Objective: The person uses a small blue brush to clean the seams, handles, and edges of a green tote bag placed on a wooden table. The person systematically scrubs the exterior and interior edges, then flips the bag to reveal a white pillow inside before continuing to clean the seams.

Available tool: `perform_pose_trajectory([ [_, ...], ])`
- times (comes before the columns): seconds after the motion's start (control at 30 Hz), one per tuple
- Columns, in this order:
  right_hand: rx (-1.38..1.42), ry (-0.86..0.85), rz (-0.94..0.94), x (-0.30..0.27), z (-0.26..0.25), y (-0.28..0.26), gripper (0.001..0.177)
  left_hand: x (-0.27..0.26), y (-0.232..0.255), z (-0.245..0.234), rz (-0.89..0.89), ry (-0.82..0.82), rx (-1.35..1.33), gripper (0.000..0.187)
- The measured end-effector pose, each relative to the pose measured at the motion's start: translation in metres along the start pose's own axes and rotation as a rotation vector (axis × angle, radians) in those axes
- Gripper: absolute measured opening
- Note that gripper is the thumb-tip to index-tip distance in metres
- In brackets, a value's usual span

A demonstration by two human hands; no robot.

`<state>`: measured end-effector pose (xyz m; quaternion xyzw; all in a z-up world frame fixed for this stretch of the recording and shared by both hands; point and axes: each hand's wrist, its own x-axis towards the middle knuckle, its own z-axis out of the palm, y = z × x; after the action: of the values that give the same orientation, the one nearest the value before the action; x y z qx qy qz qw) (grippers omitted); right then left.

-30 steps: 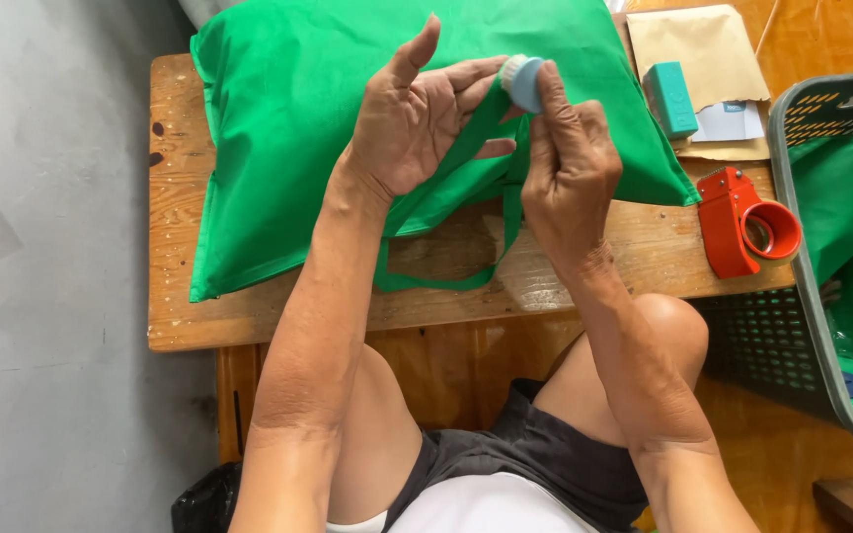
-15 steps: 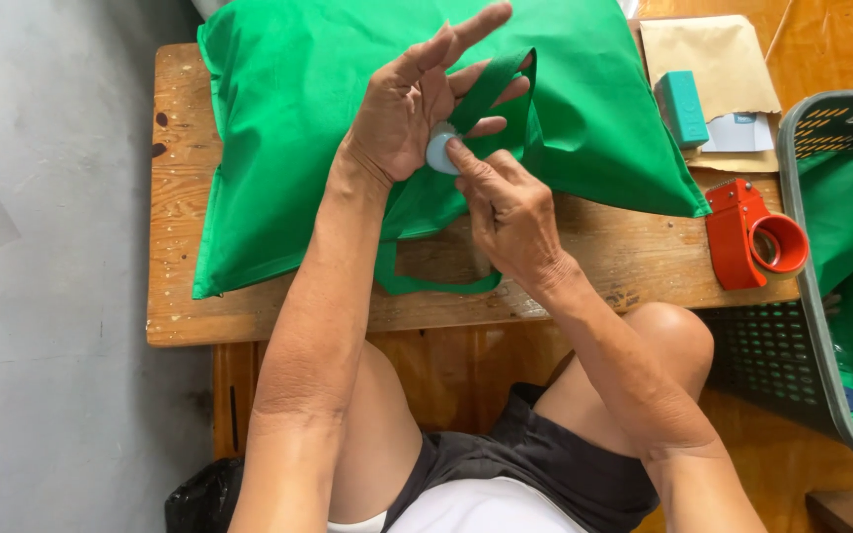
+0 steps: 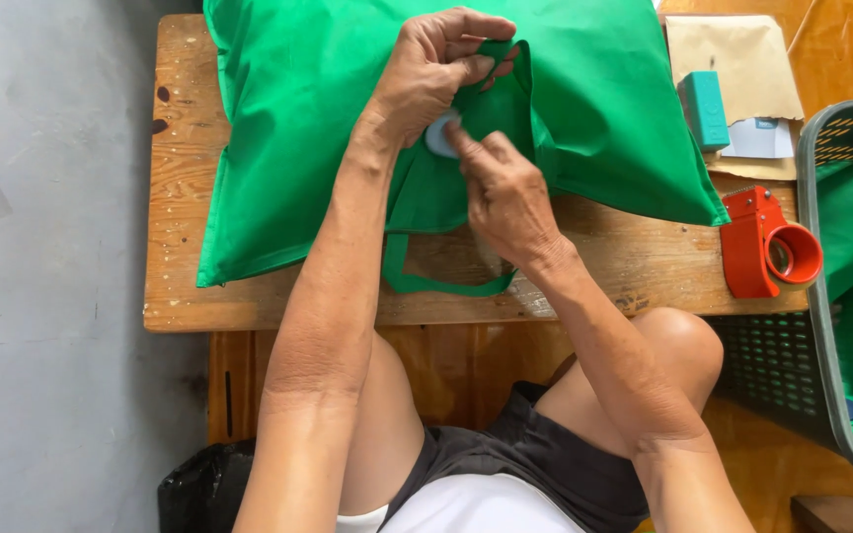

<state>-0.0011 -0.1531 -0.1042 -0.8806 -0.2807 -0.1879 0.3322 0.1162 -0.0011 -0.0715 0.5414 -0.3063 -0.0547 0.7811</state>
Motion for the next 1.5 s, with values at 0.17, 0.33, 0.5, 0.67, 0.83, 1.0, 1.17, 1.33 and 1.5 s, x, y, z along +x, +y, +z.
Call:
perform_pose_trajectory([
  [0.17,0.082,-0.027,-0.008,0.005,-0.001,-0.01,0.047,0.005,-0.01,-0.007,-0.036,0.11,0.053,0.03],
  [0.33,0.007,0.333,-0.034,0.01,0.005,0.001,0.039,0.004,-0.012,-0.003,-0.109,0.208,0.014,0.02],
  [0.5,0.197,-0.213,0.11,-0.004,0.011,-0.022,0.041,0.001,-0.016,-0.005,-0.088,0.215,-0.032,0.015],
  [0.67,0.034,0.133,0.044,-0.004,0.014,0.002,0.05,0.006,-0.026,-0.002,-0.117,0.306,-0.076,0.015],
  [0.83,0.136,-0.207,0.04,-0.015,0.018,-0.023,0.044,0.006,-0.028,-0.005,-0.183,0.324,-0.038,0.016],
  [1.0,0.112,0.047,0.053,-0.014,0.02,-0.02,0.042,0.001,-0.023,-0.001,-0.047,0.298,-0.004,0.012],
  [1.17,0.025,-0.178,0.07,-0.028,0.031,-0.03,0.043,0.004,-0.032,-0.004,-0.083,0.316,-0.001,0.017],
  [1.33,0.044,0.049,0.049,-0.029,0.036,-0.027,0.052,-0.001,-0.031,-0.002,-0.033,0.314,0.024,0.013],
  [1.5,0.206,-0.487,0.192,-0.025,0.027,-0.052,0.038,0.001,-0.038,-0.005,-0.094,0.336,-0.004,0.018],
])
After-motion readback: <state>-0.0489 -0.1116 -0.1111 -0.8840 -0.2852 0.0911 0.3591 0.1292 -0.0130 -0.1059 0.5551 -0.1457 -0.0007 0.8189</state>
